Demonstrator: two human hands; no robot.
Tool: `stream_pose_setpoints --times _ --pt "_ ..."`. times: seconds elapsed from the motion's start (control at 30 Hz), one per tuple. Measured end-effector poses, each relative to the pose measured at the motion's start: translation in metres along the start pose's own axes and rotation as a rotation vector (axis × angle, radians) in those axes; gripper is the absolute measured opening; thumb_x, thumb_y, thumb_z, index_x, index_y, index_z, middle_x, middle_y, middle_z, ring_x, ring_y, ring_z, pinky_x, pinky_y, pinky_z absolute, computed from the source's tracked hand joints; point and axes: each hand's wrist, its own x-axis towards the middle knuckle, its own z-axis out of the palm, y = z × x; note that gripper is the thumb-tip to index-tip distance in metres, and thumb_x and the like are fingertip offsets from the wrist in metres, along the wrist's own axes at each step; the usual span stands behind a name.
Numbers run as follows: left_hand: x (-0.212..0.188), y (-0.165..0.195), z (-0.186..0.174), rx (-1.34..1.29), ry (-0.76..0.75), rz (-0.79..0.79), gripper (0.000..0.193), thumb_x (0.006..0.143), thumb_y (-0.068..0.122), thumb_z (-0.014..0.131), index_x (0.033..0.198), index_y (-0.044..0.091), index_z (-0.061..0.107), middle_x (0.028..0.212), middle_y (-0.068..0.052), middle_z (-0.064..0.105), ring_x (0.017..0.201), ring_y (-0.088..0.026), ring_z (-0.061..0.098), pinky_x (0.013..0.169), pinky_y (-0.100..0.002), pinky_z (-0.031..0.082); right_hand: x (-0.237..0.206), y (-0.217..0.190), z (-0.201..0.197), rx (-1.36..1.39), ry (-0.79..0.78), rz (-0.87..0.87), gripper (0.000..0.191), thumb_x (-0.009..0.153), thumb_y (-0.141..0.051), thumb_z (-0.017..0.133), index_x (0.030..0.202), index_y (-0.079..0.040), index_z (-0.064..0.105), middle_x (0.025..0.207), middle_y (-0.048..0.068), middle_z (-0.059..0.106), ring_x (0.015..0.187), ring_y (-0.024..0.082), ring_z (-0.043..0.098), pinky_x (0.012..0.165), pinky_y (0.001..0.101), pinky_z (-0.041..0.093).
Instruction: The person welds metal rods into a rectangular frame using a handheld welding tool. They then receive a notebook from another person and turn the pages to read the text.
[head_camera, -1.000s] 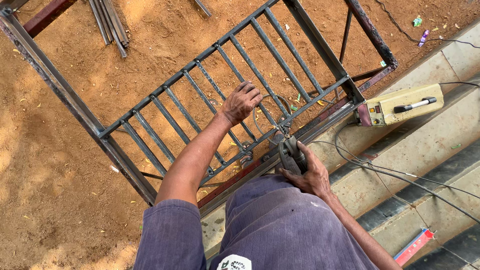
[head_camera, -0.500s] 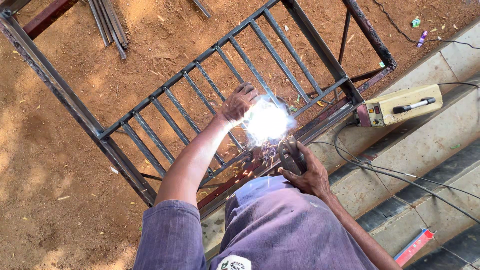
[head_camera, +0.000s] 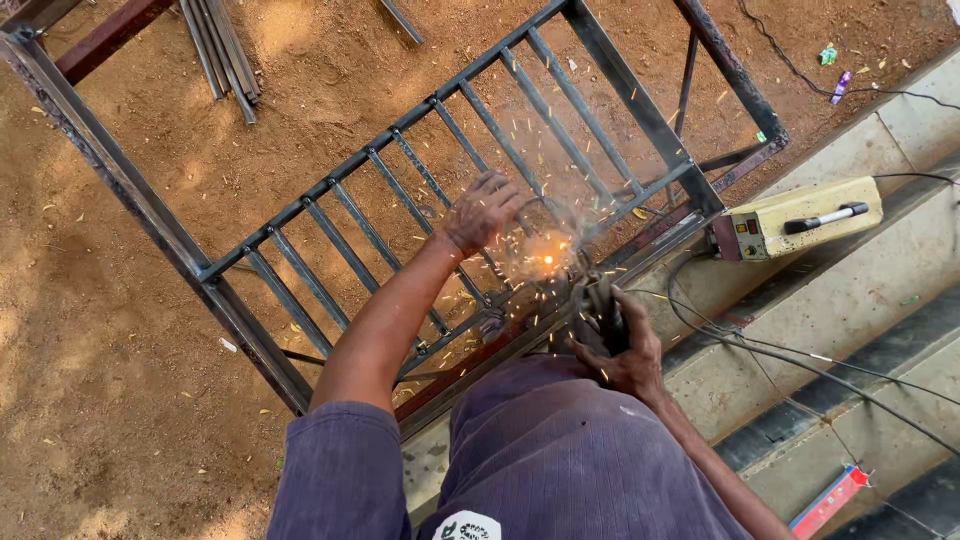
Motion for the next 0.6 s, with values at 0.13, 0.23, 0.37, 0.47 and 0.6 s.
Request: stream_pose_setpoints --times 0.13,0.23,0.37,0.47,0.6 --pt "0.000 0.000 -0.001 0.123 0.035 0.085 0.016 0.091 0.012 0.070 0.107 0.007 0.072 0.112 -0.009 0.067 0.117 -0.029 0.061 0.114 -0.043 0.046 -0.002 0.001 -0.005 -0.005 0.048 0.096 0.096 0.072 -0.020 0.093 0.150 -0.008 0.039 0.121 0.014 0.072 0.108 0.020 0.072 0.089 0.0340 0.059" --pt "0.001 0.000 0.000 0.121 0.025 0.080 0.024 0.087 0.018 0.073 0.107 0.005 0.072 0.110 -0.011 0.067 0.114 -0.030 0.061 0.112 -0.045 0.044 -0.003 0.001 -0.012 0.062 0.109 0.241 0.096 0.075 -0.019 0.092 0.153 -0.008 0.038 0.115 0.017 0.071 0.105 0.021 0.069 0.087 0.0356 0.058" --pt "0.000 -0.001 0.001 0.117 0.006 0.048 0.023 0.089 0.016 0.073 0.110 0.006 0.072 0.110 -0.009 0.067 0.115 -0.028 0.060 0.114 -0.043 0.043 -0.004 0.003 -0.028 0.231 0.177 0.335 0.092 0.081 -0.019 0.087 0.156 -0.008 0.035 0.122 0.016 0.069 0.107 0.020 0.069 0.091 0.0348 0.057" --pt "0.000 -0.002 0.003 0.147 -0.008 0.034 0.020 0.091 0.014 0.072 0.109 0.007 0.072 0.110 -0.008 0.067 0.116 -0.027 0.060 0.115 -0.043 0.042 -0.004 0.004 -0.046 0.373 0.244 0.405 0.087 0.085 -0.016 0.082 0.158 -0.008 0.036 0.120 0.017 0.068 0.103 0.019 0.066 0.088 0.0336 0.055" --pt "0.000 -0.008 0.007 0.212 -0.017 0.062 0.017 0.091 0.008 0.070 0.107 0.007 0.072 0.108 -0.008 0.068 0.114 -0.026 0.062 0.113 -0.042 0.045 -0.004 0.007 -0.080 0.622 0.273 0.458 0.076 0.092 -0.013 0.073 0.159 -0.010 0.039 0.117 0.015 0.067 0.094 0.020 0.066 0.077 0.0347 0.056"
